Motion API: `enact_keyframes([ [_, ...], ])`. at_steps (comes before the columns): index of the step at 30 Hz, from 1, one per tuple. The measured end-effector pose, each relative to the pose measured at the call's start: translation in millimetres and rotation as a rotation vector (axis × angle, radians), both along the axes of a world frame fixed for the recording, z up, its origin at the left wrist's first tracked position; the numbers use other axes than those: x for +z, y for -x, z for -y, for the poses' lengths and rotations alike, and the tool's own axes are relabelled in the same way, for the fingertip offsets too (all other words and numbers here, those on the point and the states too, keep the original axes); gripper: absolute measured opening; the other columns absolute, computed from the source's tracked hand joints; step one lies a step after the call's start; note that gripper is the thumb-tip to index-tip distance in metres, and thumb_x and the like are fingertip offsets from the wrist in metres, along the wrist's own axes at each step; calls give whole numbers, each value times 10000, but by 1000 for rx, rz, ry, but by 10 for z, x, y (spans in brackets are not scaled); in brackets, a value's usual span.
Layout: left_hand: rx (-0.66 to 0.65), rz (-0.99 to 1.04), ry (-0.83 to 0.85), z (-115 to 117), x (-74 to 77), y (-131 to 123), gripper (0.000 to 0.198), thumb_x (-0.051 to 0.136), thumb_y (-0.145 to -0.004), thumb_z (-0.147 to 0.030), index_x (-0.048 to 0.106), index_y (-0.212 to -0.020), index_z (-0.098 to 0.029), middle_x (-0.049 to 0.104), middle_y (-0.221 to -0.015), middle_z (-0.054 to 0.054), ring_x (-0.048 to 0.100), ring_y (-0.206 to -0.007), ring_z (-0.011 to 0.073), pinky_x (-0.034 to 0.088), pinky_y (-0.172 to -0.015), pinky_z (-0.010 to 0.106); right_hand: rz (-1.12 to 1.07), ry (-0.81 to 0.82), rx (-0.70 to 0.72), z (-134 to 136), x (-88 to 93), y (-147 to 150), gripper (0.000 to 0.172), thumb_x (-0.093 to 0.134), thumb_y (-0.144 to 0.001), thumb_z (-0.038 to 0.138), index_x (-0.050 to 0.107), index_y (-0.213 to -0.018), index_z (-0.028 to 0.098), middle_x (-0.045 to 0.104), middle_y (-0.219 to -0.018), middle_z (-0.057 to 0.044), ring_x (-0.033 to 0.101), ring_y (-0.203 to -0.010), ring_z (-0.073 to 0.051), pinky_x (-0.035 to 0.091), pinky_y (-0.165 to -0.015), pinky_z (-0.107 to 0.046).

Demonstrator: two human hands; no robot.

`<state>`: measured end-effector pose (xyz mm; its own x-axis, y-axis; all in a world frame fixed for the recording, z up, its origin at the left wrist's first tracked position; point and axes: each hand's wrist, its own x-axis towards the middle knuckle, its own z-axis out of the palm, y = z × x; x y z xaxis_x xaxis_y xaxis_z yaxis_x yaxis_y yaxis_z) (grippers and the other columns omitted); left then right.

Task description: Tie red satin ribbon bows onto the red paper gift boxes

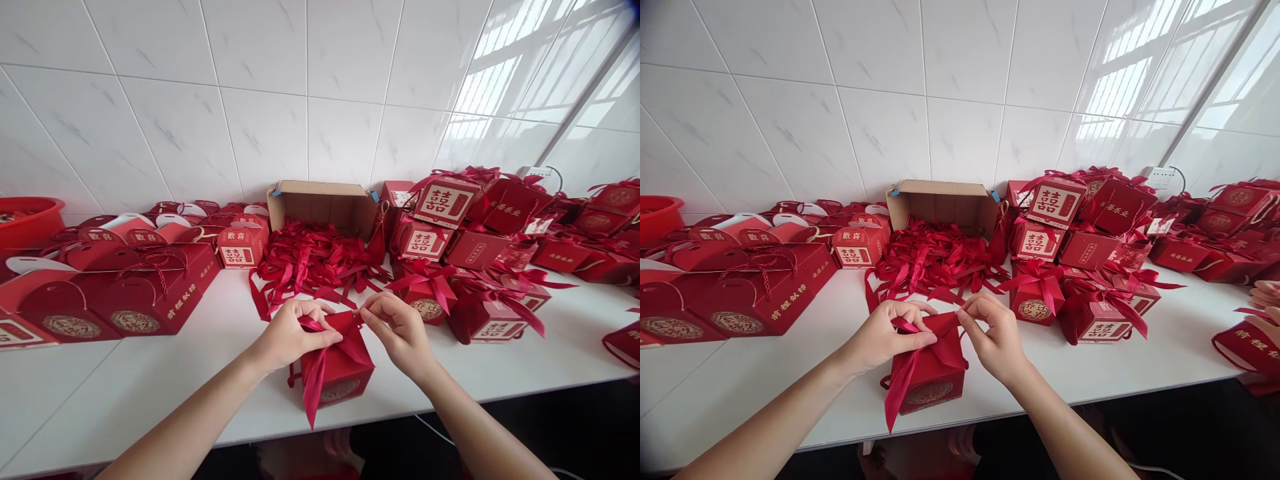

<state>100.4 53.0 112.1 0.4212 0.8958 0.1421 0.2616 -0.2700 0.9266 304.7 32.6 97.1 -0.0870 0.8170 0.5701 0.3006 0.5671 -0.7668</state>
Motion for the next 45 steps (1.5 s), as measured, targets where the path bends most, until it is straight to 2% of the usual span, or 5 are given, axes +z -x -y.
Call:
enact_keyframes([
  [10,-23,16,3,-4,-19,9,502,765,-673,-271,291,-515,-221,576,-573,-17,606,-1094,253,434,-951,377,-30,5,-29,7,-15,-3,267,597,-866,271,528,-623,186,586,-731,-33,535,-676,-147,438,-618,-270],
  [15,-7,-38,1,-9,11,19,346,780,-670,-333,488,-543,-196,696,-795,33,602,-1103,249,409,-989,386,61,113,3,7,-33,-64,275,576,-888,355,547,-672,187,595,-739,-37,555,-704,-158,471,-666,-290],
  [23,-9,-139,-47,41,78,37,240,755,-700,-372,623,-701,-172,685,-960,68,619,-997,240,452,-899,360,413,-192,39,304,119,-140,467,745,-732,476,580,-1093,229,511,-1245,-124,478,-1188,-290,467,-959,-438],
  [29,-40,-107,-62,53,101,47,245,740,-727,-334,559,-802,-188,645,-835,4,612,-850,175,470,-810,311,527,-375,10,347,67,-62,102,642,-853,213,665,-952,223,542,-1208,-104,449,-1203,-283,488,-929,-444],
  [45,-8,-158,-147,33,35,80,228,727,-737,-328,541,-727,-196,649,-834,23,599,-966,214,461,-861,330,629,-437,-118,391,38,-96,40,627,-868,207,659,-886,191,581,-1158,-111,493,-1131,-293,505,-849,-470],
])
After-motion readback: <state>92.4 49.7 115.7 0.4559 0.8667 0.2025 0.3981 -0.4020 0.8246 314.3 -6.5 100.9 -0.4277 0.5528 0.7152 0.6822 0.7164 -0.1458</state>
